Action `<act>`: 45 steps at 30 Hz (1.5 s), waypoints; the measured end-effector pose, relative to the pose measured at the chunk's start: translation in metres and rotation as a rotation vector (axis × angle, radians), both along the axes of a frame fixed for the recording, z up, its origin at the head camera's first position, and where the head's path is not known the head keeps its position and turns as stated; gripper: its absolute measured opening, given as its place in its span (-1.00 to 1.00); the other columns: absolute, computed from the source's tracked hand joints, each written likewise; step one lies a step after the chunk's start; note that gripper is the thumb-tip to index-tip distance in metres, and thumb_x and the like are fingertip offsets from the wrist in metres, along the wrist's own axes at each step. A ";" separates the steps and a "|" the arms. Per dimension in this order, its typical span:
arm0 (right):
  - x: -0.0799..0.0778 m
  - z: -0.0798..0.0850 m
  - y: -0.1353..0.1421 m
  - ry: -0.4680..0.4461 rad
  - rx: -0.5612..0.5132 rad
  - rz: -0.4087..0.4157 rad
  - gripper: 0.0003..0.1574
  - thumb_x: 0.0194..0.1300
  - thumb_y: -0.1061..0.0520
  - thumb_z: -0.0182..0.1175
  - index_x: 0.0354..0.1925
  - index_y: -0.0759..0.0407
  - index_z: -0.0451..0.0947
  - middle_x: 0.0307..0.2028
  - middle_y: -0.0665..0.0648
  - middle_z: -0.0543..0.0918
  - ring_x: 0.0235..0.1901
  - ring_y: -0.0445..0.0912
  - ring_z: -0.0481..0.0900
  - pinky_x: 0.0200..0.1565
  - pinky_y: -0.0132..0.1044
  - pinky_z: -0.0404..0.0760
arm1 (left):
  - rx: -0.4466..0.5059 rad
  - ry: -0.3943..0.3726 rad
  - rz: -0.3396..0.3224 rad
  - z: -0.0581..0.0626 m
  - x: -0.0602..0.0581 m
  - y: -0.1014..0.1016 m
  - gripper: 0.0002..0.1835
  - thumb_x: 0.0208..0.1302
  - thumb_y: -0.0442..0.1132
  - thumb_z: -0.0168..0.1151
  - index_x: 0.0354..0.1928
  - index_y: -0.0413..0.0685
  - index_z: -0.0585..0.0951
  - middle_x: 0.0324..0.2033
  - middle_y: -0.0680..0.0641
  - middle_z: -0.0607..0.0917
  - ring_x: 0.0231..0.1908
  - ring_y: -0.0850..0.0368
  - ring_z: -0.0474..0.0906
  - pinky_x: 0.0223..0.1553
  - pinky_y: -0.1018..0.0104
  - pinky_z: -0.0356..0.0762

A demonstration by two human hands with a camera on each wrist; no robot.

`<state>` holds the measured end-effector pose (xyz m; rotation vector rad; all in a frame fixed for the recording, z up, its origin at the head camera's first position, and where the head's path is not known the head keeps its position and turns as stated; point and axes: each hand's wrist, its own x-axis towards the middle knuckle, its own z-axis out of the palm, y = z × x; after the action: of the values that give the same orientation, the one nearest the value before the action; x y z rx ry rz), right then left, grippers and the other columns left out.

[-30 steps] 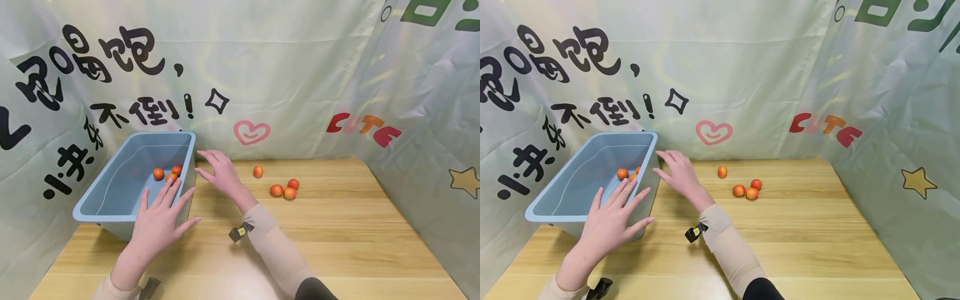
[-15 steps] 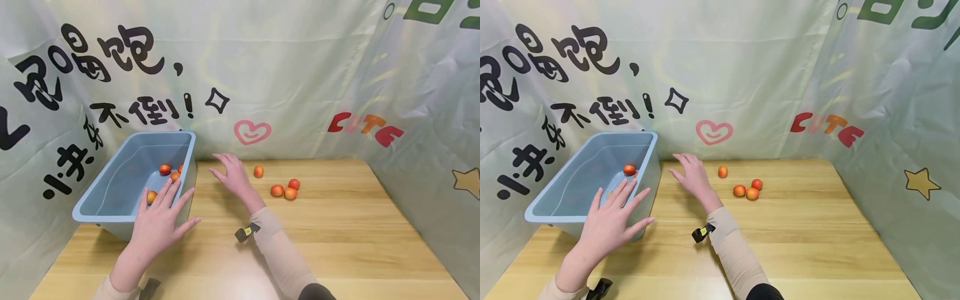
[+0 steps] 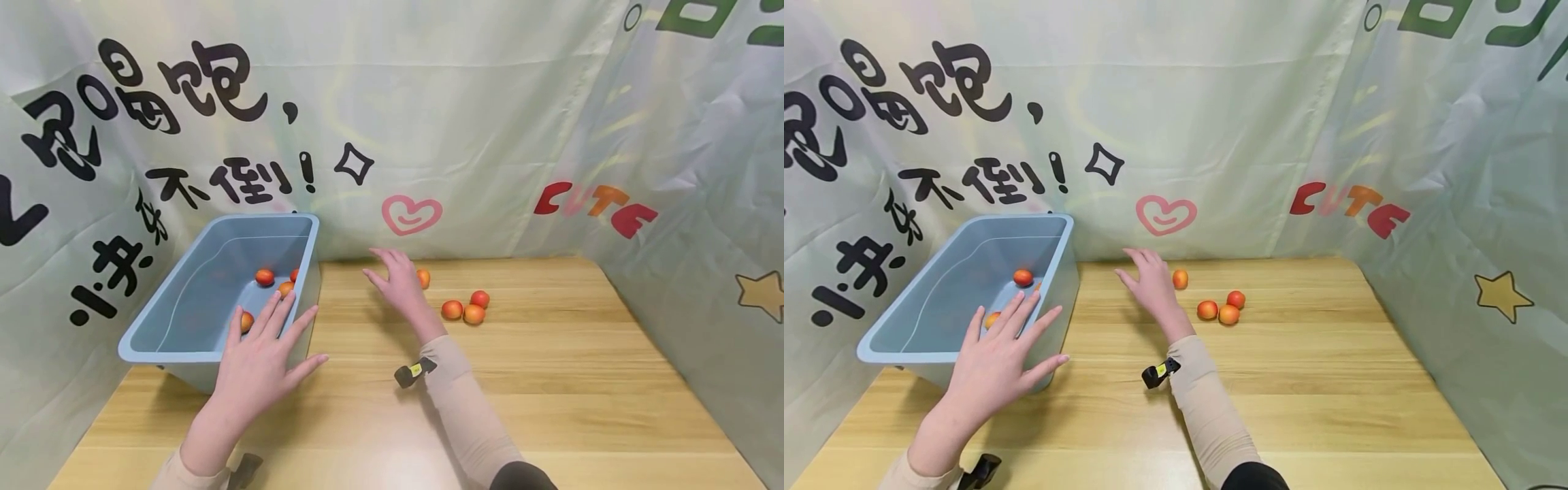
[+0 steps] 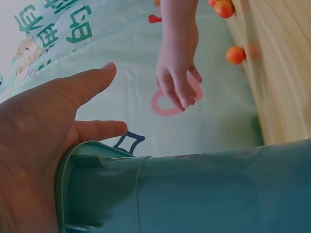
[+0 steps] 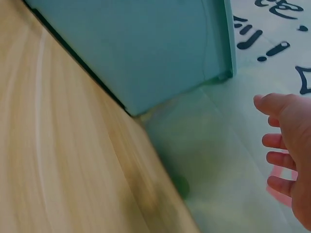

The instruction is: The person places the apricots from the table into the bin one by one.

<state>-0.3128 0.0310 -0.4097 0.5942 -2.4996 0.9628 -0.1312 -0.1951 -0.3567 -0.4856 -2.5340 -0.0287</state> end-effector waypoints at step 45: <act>-0.019 -0.034 0.066 -0.338 0.220 -0.207 -0.37 0.18 0.13 0.28 0.24 0.11 0.46 0.25 0.28 0.46 0.31 0.21 0.34 0.15 0.23 0.43 | 0.003 0.000 0.005 -0.001 0.000 0.000 -0.21 0.01 0.42 0.22 0.30 0.30 0.48 0.37 -0.13 0.43 0.41 -0.08 0.27 0.26 -0.41 0.12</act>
<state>-0.3317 0.0973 -0.4441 0.2410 -2.9225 0.7680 -0.1308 -0.1946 -0.3580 -0.4787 -2.5347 -0.0303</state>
